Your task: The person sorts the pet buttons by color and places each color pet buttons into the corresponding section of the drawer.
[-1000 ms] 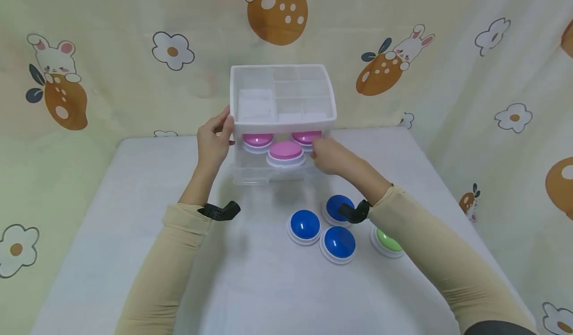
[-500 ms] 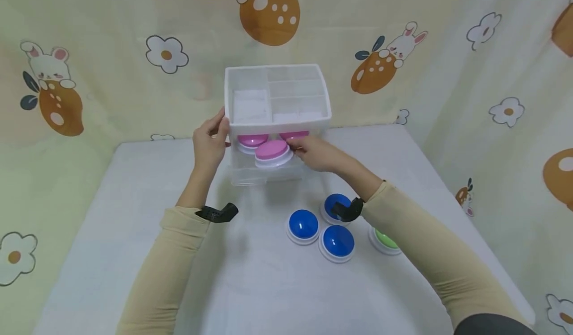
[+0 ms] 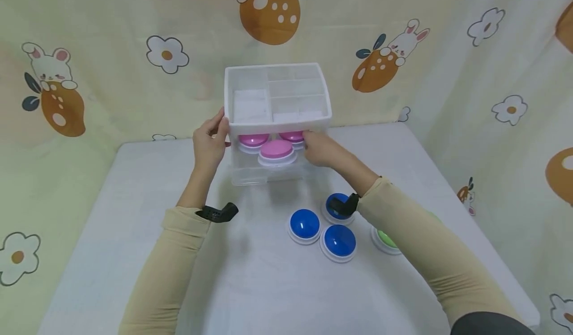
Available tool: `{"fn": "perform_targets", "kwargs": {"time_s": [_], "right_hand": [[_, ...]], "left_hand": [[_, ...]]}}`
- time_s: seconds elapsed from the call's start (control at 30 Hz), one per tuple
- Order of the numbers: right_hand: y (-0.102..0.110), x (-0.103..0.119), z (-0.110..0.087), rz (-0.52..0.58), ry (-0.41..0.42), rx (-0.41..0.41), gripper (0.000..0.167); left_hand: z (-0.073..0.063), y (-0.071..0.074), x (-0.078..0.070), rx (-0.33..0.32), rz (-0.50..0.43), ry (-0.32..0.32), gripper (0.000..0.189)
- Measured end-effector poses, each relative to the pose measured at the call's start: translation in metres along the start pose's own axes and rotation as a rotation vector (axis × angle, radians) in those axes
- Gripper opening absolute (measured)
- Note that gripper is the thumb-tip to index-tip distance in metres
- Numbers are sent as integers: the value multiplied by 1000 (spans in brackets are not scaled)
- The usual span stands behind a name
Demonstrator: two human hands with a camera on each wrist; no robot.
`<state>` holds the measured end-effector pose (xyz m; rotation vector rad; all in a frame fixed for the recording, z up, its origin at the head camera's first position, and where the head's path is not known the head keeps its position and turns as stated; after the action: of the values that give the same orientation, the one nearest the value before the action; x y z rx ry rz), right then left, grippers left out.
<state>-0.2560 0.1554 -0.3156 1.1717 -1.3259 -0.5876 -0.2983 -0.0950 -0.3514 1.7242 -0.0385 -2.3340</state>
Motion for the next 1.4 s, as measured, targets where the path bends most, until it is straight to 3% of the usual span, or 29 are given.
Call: {"fn": "perform_targets", "kwargs": {"time_s": [0.2,0.33,0.47,0.57,0.7,0.83,0.9,0.97,1.13,1.23,1.4], "right_hand": [[2,-3,-2,193,87,5,50],[5,-7,-8,201,112,-32,41],[4,3,-15,105,95,-123,34],[-1,22,-15,18,95,-142,50],[-4,45,-7,-94,76,-94,66],[-3,53,0,-190,24,-17,67],[-1,51,1,-156,14,13,62],[3,47,2,-80,33,36,59],[20,19,-11,99,121,64,59],[33,4,-22,103,174,79,63],[46,-3,-29,9,196,94,68]], "left_hand": [[-1,4,-1,-31,-16,-9,36],[-2,1,-3,-13,-31,-14,36],[-3,-4,-2,16,-25,-2,37],[-3,-4,-1,15,-35,19,37],[-5,-3,-3,13,-38,60,37],[-14,-4,-20,25,-9,83,37],[-18,-6,-27,35,5,83,37],[-18,-5,-24,27,-3,79,37],[-8,-8,-4,28,-34,55,37],[-3,-9,0,28,-29,27,37],[0,-5,2,5,-26,9,36]]}}
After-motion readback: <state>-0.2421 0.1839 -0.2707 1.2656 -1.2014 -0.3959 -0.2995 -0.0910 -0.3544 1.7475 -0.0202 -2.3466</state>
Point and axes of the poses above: each hand's wrist, its own z-axis towards the middle knuckle, its own y-axis out of the back of the hand, x = y × z, the point moved 3 cm from there along z, towards the middle knuckle, and after that the axes turned 3 degrees about y, right-handed, at the moved point
